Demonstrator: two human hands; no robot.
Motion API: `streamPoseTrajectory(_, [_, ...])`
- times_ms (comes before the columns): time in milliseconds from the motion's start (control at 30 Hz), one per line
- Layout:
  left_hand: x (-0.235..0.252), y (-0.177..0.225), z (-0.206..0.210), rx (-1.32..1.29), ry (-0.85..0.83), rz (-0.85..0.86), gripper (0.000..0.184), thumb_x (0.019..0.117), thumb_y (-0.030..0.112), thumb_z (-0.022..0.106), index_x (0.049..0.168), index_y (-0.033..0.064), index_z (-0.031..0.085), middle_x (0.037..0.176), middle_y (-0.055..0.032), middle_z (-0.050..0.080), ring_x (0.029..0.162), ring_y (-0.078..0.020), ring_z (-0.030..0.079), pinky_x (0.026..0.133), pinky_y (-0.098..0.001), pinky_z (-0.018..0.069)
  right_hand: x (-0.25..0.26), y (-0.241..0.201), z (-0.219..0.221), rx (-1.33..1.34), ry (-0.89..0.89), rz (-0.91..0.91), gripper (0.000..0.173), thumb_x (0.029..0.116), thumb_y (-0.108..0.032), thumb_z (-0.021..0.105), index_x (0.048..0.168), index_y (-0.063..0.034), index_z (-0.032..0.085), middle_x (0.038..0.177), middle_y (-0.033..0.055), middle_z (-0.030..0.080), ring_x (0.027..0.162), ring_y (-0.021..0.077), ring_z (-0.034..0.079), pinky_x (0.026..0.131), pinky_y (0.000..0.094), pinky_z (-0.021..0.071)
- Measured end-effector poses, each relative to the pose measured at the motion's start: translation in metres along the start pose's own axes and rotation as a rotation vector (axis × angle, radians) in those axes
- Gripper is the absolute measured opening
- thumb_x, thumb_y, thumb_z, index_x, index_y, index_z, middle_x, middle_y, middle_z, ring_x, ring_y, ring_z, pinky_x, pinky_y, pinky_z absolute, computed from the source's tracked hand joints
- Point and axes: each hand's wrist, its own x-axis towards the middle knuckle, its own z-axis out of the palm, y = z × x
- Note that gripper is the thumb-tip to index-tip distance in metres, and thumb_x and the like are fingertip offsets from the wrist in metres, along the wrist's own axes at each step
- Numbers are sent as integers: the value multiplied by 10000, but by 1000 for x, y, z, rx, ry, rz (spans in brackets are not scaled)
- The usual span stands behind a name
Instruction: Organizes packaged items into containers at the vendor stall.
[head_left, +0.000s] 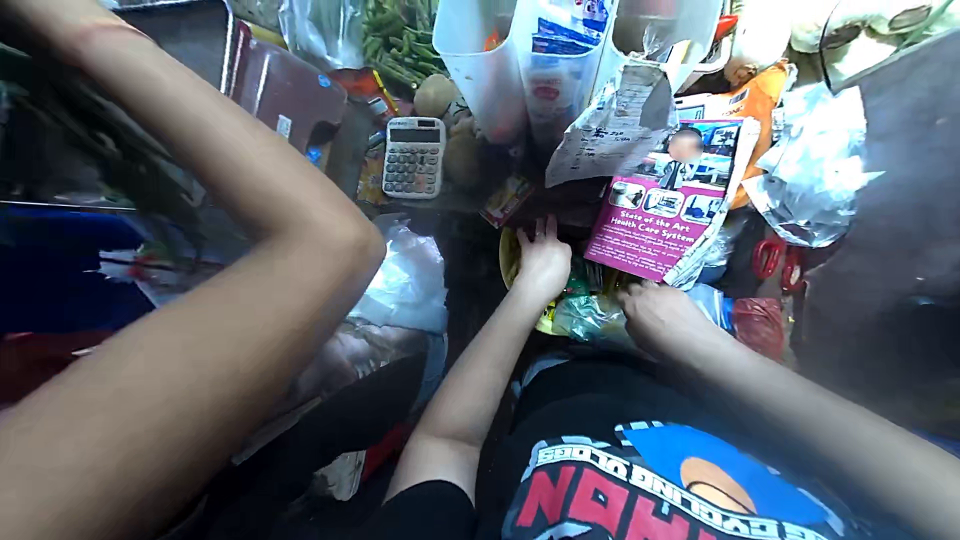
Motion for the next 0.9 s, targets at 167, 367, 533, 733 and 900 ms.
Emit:
streamPoseTrajectory(167, [-6, 2, -8, -12, -10, 6, 271, 918, 5, 683, 1184, 25, 729, 1647, -221, 287, 1497, -455, 298, 1124, -755, 259, 43, 5, 8, -116, 328, 36, 749, 881, 81, 653, 1570, -59, 393, 1646, 309, 233, 1465, 574, 293, 1113, 760, 276])
streamPoseTrajectory(367, [-18, 4, 3, -93, 21, 40, 236, 937, 101, 703, 1159, 26, 734, 1622, -181, 357, 1505, -423, 295, 1136, -743, 242, 53, 19, 8, -149, 175, 239, 805, 977, 49, 554, 1657, -146, 171, 1653, 355, 118, 1421, 700, 204, 1004, 841, 307])
streamPoseTrajectory(533, [-51, 29, 25, -209, -162, 175, 292, 974, 97, 626, 1251, 34, 693, 1616, -167, 380, 1528, -400, 267, 1173, -715, 208, 20, 33, -22, -103, 314, 235, 795, 976, 17, 587, 1649, -194, 221, 1556, 405, 315, 1359, 667, 372, 1044, 791, 331])
streamPoseTrajectory(733, [-68, 51, 23, -262, -150, 285, 253, 961, 66, 631, 1202, 38, 701, 1649, -124, 335, 1544, -349, 249, 1206, -647, 213, 15, 53, -41, -191, 482, 277, 613, 975, 46, 561, 1553, -118, 437, 1437, 452, 431, 1291, 689, 432, 1058, 793, 320])
streamPoseTrajectory(900, [-62, 49, -20, -206, 0, 257, 243, 996, 99, 591, 1209, 52, 699, 1630, -105, 378, 1537, -339, 274, 1200, -639, 226, 35, 64, -40, -163, 292, 477, 667, 965, 43, 571, 1587, -22, 339, 1547, 460, 263, 1402, 704, 246, 1128, 781, 211])
